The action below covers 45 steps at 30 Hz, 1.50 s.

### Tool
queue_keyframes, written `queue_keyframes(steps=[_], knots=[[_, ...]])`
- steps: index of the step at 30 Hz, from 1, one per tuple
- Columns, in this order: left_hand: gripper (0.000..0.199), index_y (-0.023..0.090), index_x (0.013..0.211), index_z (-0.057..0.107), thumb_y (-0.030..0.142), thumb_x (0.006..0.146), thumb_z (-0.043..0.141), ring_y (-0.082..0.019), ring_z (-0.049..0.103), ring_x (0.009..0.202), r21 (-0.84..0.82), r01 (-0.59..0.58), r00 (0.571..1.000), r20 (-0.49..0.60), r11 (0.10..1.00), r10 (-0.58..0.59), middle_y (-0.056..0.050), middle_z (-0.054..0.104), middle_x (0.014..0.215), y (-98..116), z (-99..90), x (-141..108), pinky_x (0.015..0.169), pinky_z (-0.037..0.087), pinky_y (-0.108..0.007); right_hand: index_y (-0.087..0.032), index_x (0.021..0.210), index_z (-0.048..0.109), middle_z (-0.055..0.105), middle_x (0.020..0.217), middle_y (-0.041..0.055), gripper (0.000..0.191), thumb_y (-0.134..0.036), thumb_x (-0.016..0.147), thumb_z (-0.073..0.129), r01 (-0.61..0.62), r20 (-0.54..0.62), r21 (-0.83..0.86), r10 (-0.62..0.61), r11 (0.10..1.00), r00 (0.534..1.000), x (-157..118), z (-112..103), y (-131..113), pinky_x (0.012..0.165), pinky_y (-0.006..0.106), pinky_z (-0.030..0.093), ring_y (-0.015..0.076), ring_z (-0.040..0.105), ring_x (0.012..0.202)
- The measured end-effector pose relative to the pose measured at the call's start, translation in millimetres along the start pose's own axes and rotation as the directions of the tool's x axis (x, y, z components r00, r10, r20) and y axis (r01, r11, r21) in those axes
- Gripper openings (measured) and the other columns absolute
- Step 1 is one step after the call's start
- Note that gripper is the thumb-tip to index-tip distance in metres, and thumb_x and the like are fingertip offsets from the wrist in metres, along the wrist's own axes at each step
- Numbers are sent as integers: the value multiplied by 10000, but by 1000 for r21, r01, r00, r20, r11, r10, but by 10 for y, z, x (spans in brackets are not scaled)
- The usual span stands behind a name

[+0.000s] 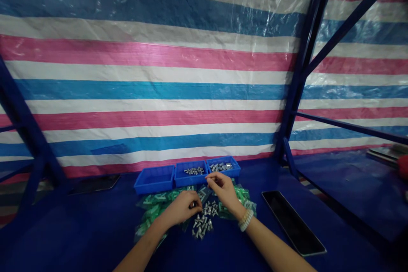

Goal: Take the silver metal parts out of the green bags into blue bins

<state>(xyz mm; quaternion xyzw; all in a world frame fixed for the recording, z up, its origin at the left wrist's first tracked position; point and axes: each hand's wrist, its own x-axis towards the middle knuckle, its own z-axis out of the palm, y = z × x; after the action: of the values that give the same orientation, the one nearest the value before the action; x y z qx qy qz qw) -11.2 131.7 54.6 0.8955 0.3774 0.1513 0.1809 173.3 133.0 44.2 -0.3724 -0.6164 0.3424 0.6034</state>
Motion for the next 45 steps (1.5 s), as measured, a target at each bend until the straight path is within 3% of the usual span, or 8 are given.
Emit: queue_keyframes(steps=[3, 10, 17, 21, 25, 33, 38, 45], knots=[[173, 155, 803, 707, 241, 831, 559, -146, 590, 601, -53, 31, 999, 19, 998, -30, -16, 658, 669, 48, -67, -23, 572, 388, -215, -169, 853, 684, 626, 651, 11, 194, -345, 842, 603, 1, -2, 0, -1, 1000, 1000, 4, -8, -27, 589, 258, 447, 165, 596, 620], [101, 168, 737, 703, 263, 705, 688, -154, 581, 577, -54, 13, 991, 132, 998, -6, -5, 651, 629, 53, -129, -78, 532, 378, -215, -166, 837, 682, 627, 650, 13, 189, -334, 842, 597, -2, 0, -7, 2, 1000, 1000, 1, -14, -28, 581, 256, 441, 162, 590, 610], [65, 186, 807, 645, 216, 781, 593, -169, 621, 686, -248, 30, 992, -113, 968, -59, -17, 675, 752, 34, -120, -23, 638, 442, -250, -172, 865, 683, 644, 690, 19, 160, -295, 852, 581, 41, 20, -54, -40, 998, 999, -18, -11, -6, 597, 261, 465, 168, 601, 638], [81, 192, 858, 572, 268, 828, 574, -179, 648, 770, -541, -8, 960, -239, 841, -144, -16, 664, 792, 15, -85, 30, 731, 492, -283, -184, 885, 682, 658, 747, 29, 128, -225, 860, 564, 189, 69, -176, -180, 966, 981, -64, 12, -103, 642, 277, 478, 168, 599, 673], [149, 188, 860, 561, 316, 811, 622, -173, 630, 790, -664, -73, 920, -332, 744, -206, -4, 626, 799, 20, -59, 61, 742, 492, -282, -207, 993, 661, 655, 870, 44, 180, -153, 871, 540, 385, 161, -199, -358, 901, 920, -106, 28, -186, 713, 296, 489, 168, 599, 754], [212, 164, 803, 598, 298, 704, 728, -163, 595, 743, -728, -86, 914, -329, 681, -236, 2, 602, 747, 113, -80, 36, 727, 484, -281, -215, 1003, 657, 668, 890, 55, 180, -137, 899, 532, 494, 206, -163, -460, 854, 864, -123, 22, -186, 759, 313, 505, 182, 621, 835], [220, 159, 768, 603, 287, 666, 749, -150, 566, 688, -722, -61, 916, -315, 689, -248, 18, 571, 686, 143, -100, 28, 698, 483, -280, -219, 924, 667, 667, 835, 51, 138, -182, 910, 534, 476, 242, -196, -428, 857, 871, -129, 6, -273, 729, 321, 495, 187, 612, 787], [206, 173, 812, 588, 290, 708, 722, -170, 607, 768, -699, -108, 895, -378, 706, -238, -4, 605, 774, 197, -65, 19, 746, 512, -302, -207, 898, 662, 661, 811, 55, 93, -240, 883, 577, 399, 142, -226, -375, 889, 916, -132, -3, -303, 698, 316, 488, 188, 604, 748]])
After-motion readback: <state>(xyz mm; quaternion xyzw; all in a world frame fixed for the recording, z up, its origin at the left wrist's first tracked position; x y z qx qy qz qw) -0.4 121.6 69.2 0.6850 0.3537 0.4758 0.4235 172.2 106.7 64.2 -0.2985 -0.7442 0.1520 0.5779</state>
